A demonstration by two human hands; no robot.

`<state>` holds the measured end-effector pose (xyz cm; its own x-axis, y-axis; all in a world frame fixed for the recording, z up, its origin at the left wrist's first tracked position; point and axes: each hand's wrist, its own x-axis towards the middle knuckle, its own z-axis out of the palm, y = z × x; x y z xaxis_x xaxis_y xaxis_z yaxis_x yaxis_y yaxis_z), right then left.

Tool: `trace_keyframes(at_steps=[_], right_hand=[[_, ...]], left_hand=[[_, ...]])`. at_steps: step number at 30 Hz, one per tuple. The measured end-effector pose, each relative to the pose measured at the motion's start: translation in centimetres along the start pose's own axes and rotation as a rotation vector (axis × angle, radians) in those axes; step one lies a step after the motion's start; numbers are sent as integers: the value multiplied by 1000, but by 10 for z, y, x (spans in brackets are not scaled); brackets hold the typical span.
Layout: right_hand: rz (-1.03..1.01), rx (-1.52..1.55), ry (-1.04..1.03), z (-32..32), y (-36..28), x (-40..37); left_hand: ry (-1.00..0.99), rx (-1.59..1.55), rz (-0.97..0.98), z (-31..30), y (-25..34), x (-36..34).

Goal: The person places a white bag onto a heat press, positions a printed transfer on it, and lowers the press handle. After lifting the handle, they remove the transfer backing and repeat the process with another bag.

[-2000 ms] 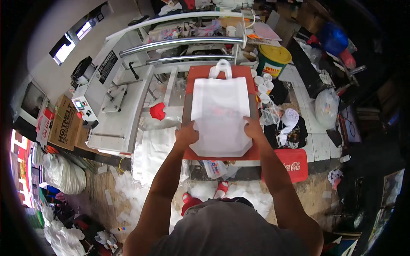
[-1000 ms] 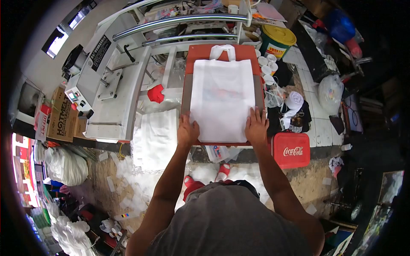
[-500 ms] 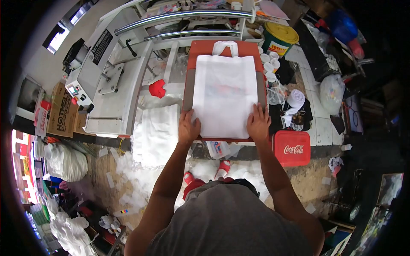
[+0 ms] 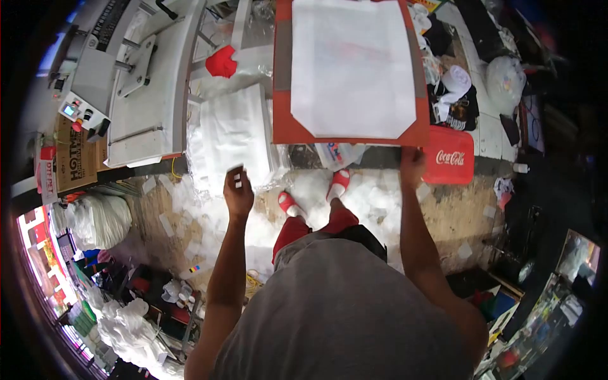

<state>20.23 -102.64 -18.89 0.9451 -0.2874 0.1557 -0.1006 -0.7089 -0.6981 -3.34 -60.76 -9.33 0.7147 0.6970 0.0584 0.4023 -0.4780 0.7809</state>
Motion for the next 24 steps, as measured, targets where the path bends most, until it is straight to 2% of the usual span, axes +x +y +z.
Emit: trace_keyframes(at_steps=[1,3,5,6,8,9,10,11,13,14,15,17,18,19,20,22,23,24], right_hand=[[28,-182,-159,19,6,-28],[-153,-77,-335,61,15,-66],[-216,-48,-419,103,16,-87],[-205,-54,-426,123,17,-91],[-215,-363,-522,159,20,-100],[-207,-366,-528,168,12,-105],[-167,-553,-469,171,-4,-107],[-124,-741,-410,176,-11,-112],[66,-793,-554,197,13,-105],[172,-697,-592,202,22,-102],[171,-698,-599,202,23,-102],[108,-668,-500,200,21,-101],[87,-538,-447,183,-3,-101],[78,-537,-442,177,-7,-102],[55,-397,-416,169,-12,-99],[15,-188,-349,148,-36,-99],[-214,-121,-363,137,-44,-102],[-440,-57,-372,124,-48,-106]], left_hand=[[-22,115,140,-10,-39,-21],[-182,333,197,-33,-108,-76],[-349,310,73,-62,-153,-128],[-428,313,-150,-77,-169,-155],[-559,433,-200,-108,-190,-192],[-684,565,-470,-120,-191,-202],[-701,446,-466,-138,-242,-235],[-730,436,-542,-152,-238,-240],[-764,410,-703,-175,-250,-251],[-766,414,-710,-184,-260,-254],[-770,396,-681,-190,-266,-254],[-768,372,-653,-198,-275,-255],[-767,359,-635,-195,-270,-244],[-763,343,-614,-191,-271,-235],[-757,318,-591,-184,-273,-226],[-734,309,-599,-164,-239,-195],[-721,306,-608,-146,-219,-177],[-679,273,-331,-127,-209,-165]])
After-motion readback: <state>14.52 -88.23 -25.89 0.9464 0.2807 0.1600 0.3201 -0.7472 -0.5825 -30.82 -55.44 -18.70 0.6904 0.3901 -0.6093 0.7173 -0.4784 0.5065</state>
